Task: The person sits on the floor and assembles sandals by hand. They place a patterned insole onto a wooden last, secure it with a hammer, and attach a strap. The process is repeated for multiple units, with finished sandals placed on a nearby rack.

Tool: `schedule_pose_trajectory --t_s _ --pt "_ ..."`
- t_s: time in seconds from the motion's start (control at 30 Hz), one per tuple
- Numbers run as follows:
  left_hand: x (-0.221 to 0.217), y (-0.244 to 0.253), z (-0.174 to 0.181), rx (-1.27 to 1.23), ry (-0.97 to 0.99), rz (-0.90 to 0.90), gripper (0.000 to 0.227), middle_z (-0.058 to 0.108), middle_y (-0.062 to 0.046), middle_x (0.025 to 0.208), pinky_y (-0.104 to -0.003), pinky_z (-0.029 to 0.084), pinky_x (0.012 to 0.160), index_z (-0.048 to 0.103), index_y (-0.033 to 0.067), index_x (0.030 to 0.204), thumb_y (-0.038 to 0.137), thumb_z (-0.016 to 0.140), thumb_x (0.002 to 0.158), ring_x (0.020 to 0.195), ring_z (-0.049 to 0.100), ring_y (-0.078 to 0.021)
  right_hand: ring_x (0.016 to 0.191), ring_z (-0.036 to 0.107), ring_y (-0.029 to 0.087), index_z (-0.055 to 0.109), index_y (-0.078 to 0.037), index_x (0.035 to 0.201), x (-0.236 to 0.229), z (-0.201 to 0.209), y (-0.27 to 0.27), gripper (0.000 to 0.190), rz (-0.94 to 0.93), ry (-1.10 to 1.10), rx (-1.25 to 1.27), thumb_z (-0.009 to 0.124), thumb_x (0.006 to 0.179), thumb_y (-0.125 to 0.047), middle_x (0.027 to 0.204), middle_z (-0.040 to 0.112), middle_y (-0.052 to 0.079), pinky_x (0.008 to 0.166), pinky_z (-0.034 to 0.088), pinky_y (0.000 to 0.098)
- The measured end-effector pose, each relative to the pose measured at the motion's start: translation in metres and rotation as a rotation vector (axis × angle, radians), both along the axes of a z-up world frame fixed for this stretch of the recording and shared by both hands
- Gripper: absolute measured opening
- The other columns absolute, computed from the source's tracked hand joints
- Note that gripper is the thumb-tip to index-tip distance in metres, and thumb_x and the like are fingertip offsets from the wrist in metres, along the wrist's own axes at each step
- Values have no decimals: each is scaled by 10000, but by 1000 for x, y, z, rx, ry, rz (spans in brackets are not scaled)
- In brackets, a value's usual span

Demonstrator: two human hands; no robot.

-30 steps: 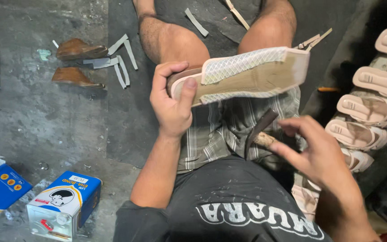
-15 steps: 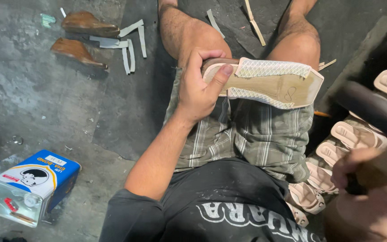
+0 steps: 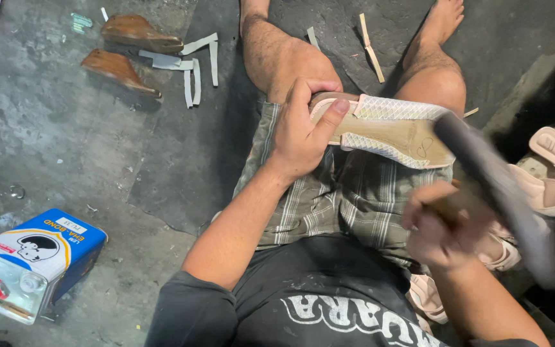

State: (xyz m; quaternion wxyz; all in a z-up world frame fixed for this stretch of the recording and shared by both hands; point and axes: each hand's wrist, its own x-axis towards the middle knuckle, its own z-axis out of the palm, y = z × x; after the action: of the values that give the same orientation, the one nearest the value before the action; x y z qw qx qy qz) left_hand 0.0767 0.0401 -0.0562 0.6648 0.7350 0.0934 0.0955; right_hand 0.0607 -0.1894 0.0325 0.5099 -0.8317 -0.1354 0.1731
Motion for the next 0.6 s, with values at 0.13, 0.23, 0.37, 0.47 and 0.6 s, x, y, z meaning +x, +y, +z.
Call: schedule_pose_trajectory --t_s 0.13,0.23,0.37,0.47,0.6 --pt "12 -2 2 19 -20 4 346 684 -138 1136 -364 550 967 574 18 1206 323 633 1054 1075 704 -250 528 460 99 313 -56 1560 3 9 -6 575 -48 150 298 522 1025 -59 749 524 57 481 398 237" --pt "10 -5 -2 65 -2 12 347 688 -146 1148 -379 535 988 576 18 1213 330 619 1068 1102 691 -271 546 488 111 336 -66 1550 -14 15 -17 565 -59 -8 418 535 1022 -51 815 552 91 481 422 246" --pt "13 -3 2 63 -14 42 364 683 -148 1155 -381 528 997 569 19 1217 346 613 1062 1118 681 -274 570 525 127 368 -78 1536 -20 -7 -10 552 53 -226 214 553 1017 -40 903 590 136 482 455 257" --pt "17 -3 5 48 -2 22 368 686 -146 1148 -382 530 996 564 17 1212 347 619 1058 1116 683 -274 589 552 139 391 -88 1525 -20 -22 -12 544 110 -328 129 566 1013 -32 969 618 170 482 479 266" --pt "7 -5 2 65 14 20 366 686 -149 1150 -383 528 1000 570 18 1216 348 617 1063 1121 680 -278 579 559 123 471 -99 1415 -45 -23 -31 439 -45 -135 648 602 997 -74 1022 651 142 471 482 233"
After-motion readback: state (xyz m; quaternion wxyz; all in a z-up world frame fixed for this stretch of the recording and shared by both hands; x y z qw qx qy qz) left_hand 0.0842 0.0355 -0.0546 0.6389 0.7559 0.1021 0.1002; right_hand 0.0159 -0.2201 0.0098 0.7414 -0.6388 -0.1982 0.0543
